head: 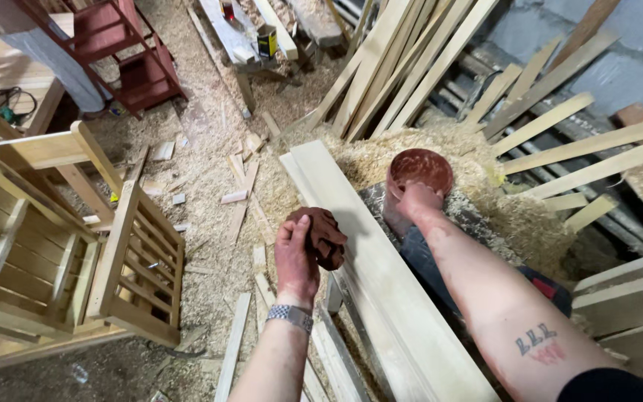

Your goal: The person applies reddish-brown wood stain to a wooden shelving unit, wiping the stain onto the shelves and frame with a cloth. They periodically dip the cloth into a bowl of stain on the workbench, reposition the unit, and wipe different shelf surfaces and edges.

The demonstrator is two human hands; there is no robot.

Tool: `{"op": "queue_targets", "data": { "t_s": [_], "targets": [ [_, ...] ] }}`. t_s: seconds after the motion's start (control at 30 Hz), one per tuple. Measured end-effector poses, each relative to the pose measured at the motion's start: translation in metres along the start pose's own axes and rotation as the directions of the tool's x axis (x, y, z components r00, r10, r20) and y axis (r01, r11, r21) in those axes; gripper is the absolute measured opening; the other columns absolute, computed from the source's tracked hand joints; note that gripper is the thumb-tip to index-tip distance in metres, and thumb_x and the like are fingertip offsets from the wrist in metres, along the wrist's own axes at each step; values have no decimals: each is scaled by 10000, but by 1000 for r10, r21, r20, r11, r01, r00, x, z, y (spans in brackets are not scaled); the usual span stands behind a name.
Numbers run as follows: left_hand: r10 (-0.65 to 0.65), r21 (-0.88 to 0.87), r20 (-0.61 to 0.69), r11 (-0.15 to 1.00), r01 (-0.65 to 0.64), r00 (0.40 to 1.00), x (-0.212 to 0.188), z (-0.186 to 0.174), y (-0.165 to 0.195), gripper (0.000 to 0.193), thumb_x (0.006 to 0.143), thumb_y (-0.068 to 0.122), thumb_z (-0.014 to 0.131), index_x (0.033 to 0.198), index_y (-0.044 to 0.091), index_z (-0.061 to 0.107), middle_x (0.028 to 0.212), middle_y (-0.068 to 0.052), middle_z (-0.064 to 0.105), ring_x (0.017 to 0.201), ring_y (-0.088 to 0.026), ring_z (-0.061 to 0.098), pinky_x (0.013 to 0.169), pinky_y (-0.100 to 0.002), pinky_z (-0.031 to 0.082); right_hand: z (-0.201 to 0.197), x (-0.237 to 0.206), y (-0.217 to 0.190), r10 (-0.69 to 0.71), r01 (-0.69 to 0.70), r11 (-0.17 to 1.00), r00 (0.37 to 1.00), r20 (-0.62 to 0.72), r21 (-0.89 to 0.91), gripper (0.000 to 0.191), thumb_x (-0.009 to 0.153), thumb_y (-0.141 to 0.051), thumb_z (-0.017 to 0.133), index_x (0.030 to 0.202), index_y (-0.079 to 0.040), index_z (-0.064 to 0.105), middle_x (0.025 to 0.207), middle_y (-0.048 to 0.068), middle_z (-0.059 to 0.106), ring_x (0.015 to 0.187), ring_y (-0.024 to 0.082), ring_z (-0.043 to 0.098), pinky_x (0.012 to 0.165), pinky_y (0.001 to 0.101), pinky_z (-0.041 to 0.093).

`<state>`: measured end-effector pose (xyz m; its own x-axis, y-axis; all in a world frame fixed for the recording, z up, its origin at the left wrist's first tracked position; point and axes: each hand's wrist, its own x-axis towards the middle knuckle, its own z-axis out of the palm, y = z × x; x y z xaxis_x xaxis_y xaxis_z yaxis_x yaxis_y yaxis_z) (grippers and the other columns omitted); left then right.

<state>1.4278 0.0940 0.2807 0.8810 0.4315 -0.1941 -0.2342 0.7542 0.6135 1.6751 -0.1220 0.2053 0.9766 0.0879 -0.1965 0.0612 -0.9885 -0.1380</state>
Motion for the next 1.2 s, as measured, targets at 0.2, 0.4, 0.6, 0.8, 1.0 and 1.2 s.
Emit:
{"op": "queue_targets", "data": {
  "t_s": [0.2, 0.4, 0.6, 0.8, 1.0, 1.2],
  "targets": [
    [1, 49, -121, 999, 5, 993, 10, -5, 16, 152, 942, 154, 642, 916, 174, 493, 1047, -97, 691, 1005, -275, 700, 874, -479, 605, 33, 40, 15, 91, -98, 993, 992, 91, 72, 484, 921, -431, 621, 1329, -171, 639, 1341, 123, 656, 1286, 318, 600, 1173, 553, 338],
    [39, 44, -129, 998, -34, 991, 9, -10, 29, 165, 949, 146, 634, 899, 158, 478, 1055, -123, 697, 1006, -282, 713, 917, -480, 626, 23, 37, 14, 157, -173, 949, 984, 79, 264, 475, 977, -466, 581, 1300, -126, 656, 1331, 146, 655, 1302, 307, 583, 1172, 496, 354],
    [-6, 104, -222, 994, 30, 975, 1, -19, 38, 151, 940, 165, 630, 902, 162, 484, 1041, -113, 688, 994, -268, 715, 911, -493, 601, -4, 14, -1, 145, -200, 855, 978, 152, 478, 501, 1033, -500, 542, 1271, -80, 673, 1321, 169, 654, 1317, 296, 565, 1171, 439, 371],
    [3, 99, -257, 995, 24, 966, 2, -35, 33, 134, 943, 164, 633, 919, 152, 501, 1034, -102, 695, 970, -255, 711, 905, -480, 621, -8, 25, 13, 238, -244, 691, 966, 105, 680, 483, 1039, -462, 588, 1105, -9, 741, 1194, 209, 725, 1156, 313, 703, 1039, 428, 501],
    [56, 60, -196, 997, -45, 979, -1, -42, 29, 139, 953, 147, 638, 905, 137, 507, 1009, -111, 711, 945, -249, 720, 875, -440, 634, -17, 40, 28, -135, 249, 939, 901, -411, 237, 232, 895, -204, 702, 1072, -63, 752, 1017, 215, 741, 1034, 385, 691, 946, 429, 506],
    [79, 41, -134, 996, -74, 988, -25, -31, 38, 119, 952, 141, 607, 903, 130, 499, 977, -130, 718, 909, -261, 731, 830, -428, 630, -111, -32, -6, -216, 310, 940, 865, -453, 144, 194, 959, -222, 707, 1120, -121, 745, 1039, 196, 733, 1012, 410, 678, 875, 493, 522]
  ]
}}
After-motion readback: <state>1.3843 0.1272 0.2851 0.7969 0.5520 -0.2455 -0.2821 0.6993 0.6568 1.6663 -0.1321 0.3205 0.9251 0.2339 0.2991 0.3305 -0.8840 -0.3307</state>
